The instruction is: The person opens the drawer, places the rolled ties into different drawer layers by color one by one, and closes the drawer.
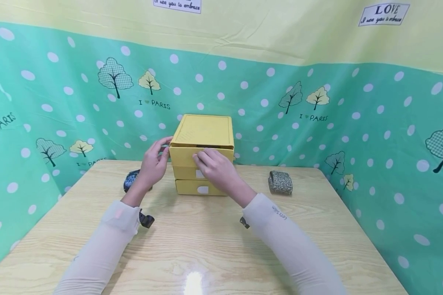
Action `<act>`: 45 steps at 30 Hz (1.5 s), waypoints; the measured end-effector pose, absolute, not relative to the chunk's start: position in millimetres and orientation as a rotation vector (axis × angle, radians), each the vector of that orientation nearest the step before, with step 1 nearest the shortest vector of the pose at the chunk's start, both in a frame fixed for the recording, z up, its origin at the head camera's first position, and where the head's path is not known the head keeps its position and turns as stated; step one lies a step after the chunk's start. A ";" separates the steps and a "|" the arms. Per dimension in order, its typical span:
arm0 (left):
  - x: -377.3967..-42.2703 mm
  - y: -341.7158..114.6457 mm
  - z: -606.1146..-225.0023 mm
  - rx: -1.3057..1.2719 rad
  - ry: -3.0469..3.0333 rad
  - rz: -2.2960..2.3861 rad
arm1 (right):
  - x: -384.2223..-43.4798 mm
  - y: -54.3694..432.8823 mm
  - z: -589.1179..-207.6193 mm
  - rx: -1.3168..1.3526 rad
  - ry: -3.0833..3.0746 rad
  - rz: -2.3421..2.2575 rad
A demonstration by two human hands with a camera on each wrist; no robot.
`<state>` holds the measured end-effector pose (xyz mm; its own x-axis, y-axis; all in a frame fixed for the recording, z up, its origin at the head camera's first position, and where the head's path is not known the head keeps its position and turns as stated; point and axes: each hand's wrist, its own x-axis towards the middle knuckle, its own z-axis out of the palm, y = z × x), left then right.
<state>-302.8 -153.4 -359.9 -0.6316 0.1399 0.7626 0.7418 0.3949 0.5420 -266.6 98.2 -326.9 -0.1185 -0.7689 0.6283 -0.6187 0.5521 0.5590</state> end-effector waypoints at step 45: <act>-302.0 -153.1 -358.7 -0.714 -2.050 -1.297 | -279.6 97.6 -322.7 1.141 -1.831 -0.283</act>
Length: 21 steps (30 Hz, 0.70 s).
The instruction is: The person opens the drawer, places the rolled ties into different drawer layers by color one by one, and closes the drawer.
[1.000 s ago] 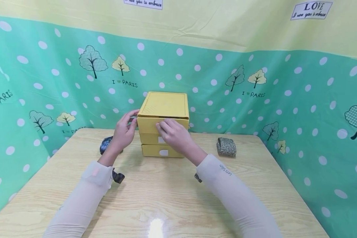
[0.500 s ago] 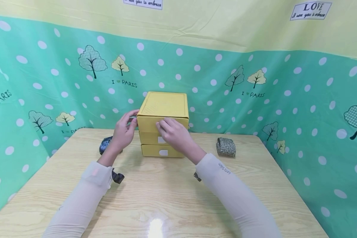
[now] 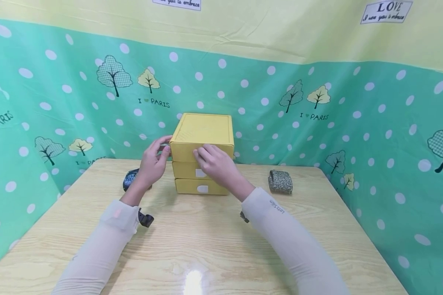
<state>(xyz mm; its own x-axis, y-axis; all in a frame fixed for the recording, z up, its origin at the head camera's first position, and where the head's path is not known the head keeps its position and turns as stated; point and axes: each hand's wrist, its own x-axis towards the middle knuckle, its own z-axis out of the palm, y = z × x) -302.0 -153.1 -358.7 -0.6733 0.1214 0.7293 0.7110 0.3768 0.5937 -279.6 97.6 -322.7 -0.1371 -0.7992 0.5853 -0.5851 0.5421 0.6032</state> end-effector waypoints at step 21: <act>-302.0 -152.6 -358.6 -0.720 -2.040 -1.301 | -284.3 100.6 -326.5 1.149 -1.799 -0.235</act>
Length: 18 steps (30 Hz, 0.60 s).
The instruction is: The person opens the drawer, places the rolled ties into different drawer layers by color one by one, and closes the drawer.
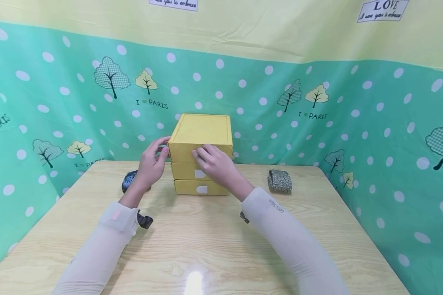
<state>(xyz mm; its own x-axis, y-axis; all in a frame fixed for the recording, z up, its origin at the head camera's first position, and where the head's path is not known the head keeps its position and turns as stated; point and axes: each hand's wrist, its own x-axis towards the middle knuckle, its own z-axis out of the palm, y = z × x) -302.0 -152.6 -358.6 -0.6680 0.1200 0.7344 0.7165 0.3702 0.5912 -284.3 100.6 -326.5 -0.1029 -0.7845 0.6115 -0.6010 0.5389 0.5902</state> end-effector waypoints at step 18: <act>-303.7 -153.9 -361.7 -0.722 -2.034 -1.271 | -272.2 99.0 -362.8 1.114 -1.880 -0.288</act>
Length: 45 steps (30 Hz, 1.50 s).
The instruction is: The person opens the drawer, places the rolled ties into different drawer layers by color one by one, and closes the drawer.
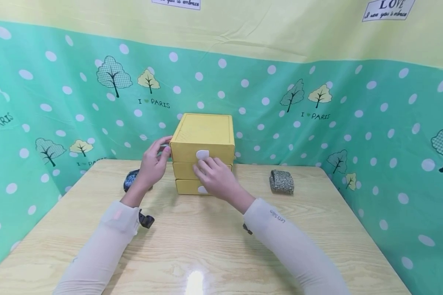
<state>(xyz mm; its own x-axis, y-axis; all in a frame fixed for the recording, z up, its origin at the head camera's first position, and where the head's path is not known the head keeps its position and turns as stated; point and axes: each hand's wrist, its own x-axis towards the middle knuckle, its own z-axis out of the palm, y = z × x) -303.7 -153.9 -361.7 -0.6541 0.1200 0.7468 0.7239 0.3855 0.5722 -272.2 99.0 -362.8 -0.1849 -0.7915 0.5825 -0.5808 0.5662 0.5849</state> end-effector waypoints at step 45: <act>-303.1 -153.7 -360.9 -0.726 -2.016 -1.303 | -273.9 77.1 -379.4 1.038 -1.948 -0.549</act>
